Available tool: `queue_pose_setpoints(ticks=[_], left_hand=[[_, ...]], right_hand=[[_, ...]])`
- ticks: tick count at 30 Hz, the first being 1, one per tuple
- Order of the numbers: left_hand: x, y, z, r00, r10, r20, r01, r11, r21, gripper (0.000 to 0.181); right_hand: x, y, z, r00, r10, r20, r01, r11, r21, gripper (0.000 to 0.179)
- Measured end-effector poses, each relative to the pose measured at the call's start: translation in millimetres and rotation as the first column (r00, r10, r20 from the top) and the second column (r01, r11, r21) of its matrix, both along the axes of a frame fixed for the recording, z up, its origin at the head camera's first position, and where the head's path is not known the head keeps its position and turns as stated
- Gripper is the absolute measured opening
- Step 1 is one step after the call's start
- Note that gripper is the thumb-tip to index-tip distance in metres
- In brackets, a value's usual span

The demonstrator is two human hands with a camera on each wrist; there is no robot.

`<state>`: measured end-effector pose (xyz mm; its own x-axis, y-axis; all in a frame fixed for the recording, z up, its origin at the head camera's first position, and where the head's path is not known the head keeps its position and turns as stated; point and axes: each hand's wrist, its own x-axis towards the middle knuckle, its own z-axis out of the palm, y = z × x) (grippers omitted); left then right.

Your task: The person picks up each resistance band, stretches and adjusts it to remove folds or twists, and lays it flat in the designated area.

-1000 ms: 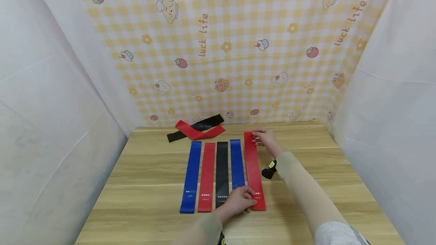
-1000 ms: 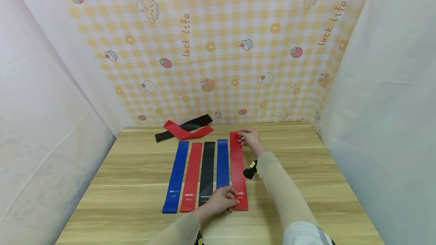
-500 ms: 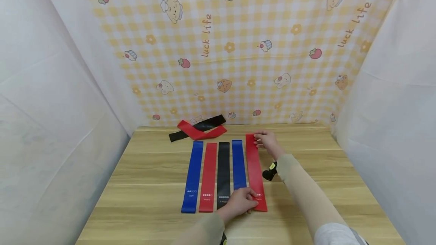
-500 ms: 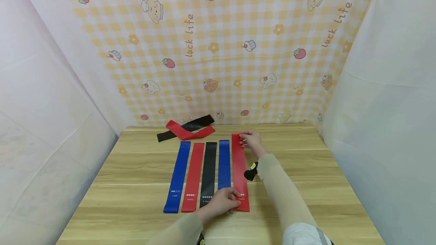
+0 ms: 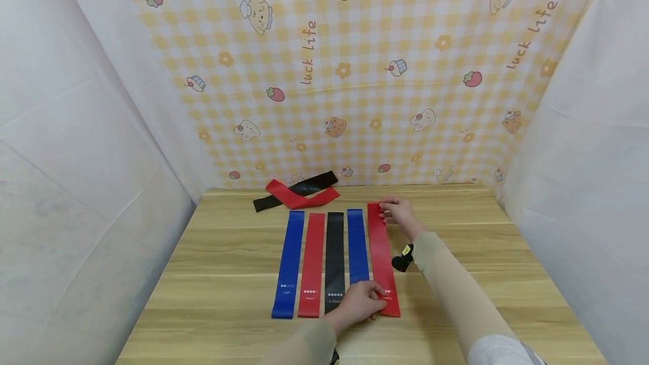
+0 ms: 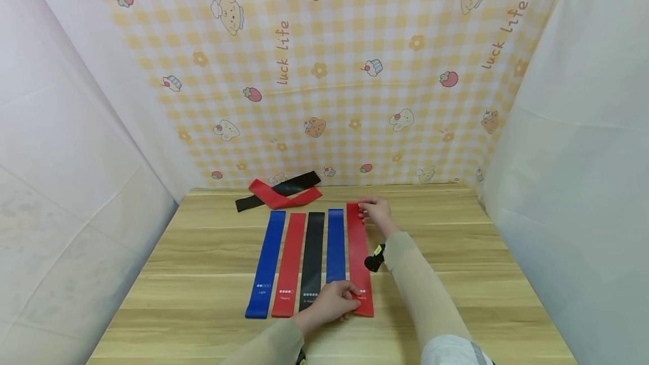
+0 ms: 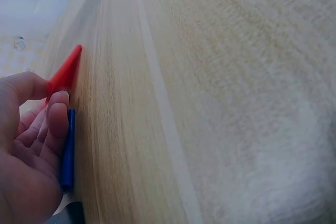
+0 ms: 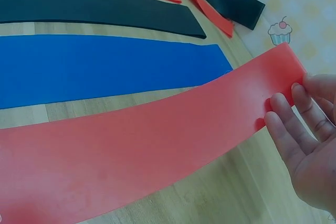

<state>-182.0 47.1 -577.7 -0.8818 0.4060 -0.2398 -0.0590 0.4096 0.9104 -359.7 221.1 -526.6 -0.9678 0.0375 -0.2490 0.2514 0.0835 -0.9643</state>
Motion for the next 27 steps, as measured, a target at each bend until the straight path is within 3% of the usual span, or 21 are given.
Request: queue_pose_setpoints(ticks=[9,27], left_hand=[[-0.3,0.0,1.0,1.000,-0.002,-0.002,0.002,1.000,-0.004,0.008],[-1.0,0.0,0.9,1.000,-0.007,0.010,0.007,1.000,-0.009,0.010]], right_hand=[[3.5,0,-5.2,0.999,0.032,-0.008,-0.032,0.999,0.011,0.034],[7.0,-2,-27.8,1.000,0.019,-0.005,-0.018,0.999,0.049,0.033]])
